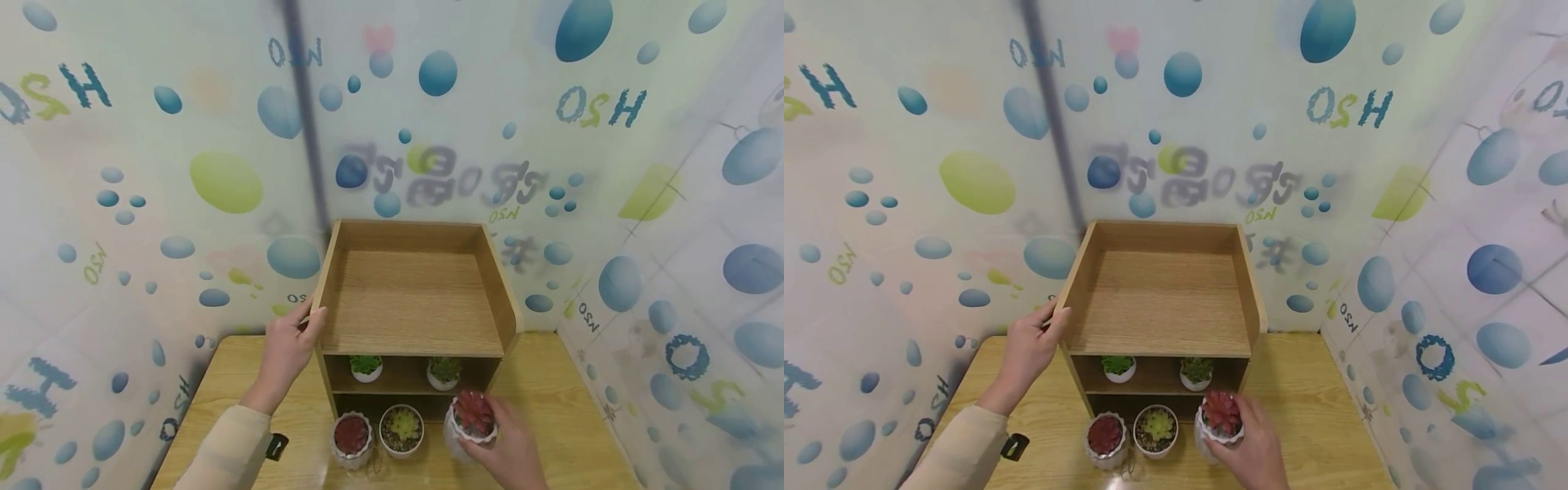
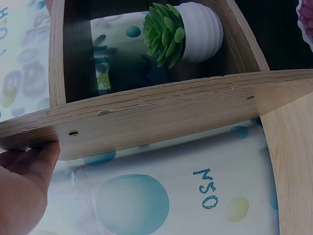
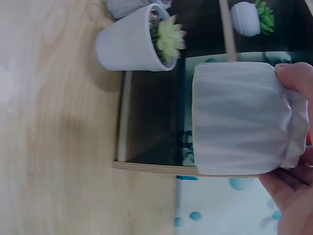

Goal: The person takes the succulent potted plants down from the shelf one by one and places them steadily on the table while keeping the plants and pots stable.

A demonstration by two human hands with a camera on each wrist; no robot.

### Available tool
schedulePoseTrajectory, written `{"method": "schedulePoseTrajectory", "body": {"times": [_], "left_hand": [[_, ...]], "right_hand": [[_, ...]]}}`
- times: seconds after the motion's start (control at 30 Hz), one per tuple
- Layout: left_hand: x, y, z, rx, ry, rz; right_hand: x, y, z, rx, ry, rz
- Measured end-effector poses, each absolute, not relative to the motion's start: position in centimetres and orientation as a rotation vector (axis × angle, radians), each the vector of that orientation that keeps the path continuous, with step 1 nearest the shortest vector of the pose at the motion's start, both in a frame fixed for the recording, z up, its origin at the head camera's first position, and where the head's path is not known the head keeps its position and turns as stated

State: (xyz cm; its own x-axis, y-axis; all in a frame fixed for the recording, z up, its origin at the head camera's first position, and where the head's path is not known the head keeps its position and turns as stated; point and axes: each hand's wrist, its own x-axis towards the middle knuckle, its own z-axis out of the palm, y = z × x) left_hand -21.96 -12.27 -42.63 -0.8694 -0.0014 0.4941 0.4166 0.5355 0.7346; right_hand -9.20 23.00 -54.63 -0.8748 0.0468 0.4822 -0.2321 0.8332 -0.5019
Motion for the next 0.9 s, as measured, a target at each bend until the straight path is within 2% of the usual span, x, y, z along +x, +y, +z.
{"method": "schedulePoseTrajectory", "body": {"times": [0.3, 0.9], "left_hand": [[-21.9, -12.2, -42.6, -0.331, -2.343, -1.301], [-22.0, -12.2, -42.7, -0.332, -2.333, -1.312]], "right_hand": [[-9.9, 23.2, -57.8, 0.181, -2.453, 0.689], [-10.9, 22.4, -61.0, 0.141, -2.464, 0.745]]}}
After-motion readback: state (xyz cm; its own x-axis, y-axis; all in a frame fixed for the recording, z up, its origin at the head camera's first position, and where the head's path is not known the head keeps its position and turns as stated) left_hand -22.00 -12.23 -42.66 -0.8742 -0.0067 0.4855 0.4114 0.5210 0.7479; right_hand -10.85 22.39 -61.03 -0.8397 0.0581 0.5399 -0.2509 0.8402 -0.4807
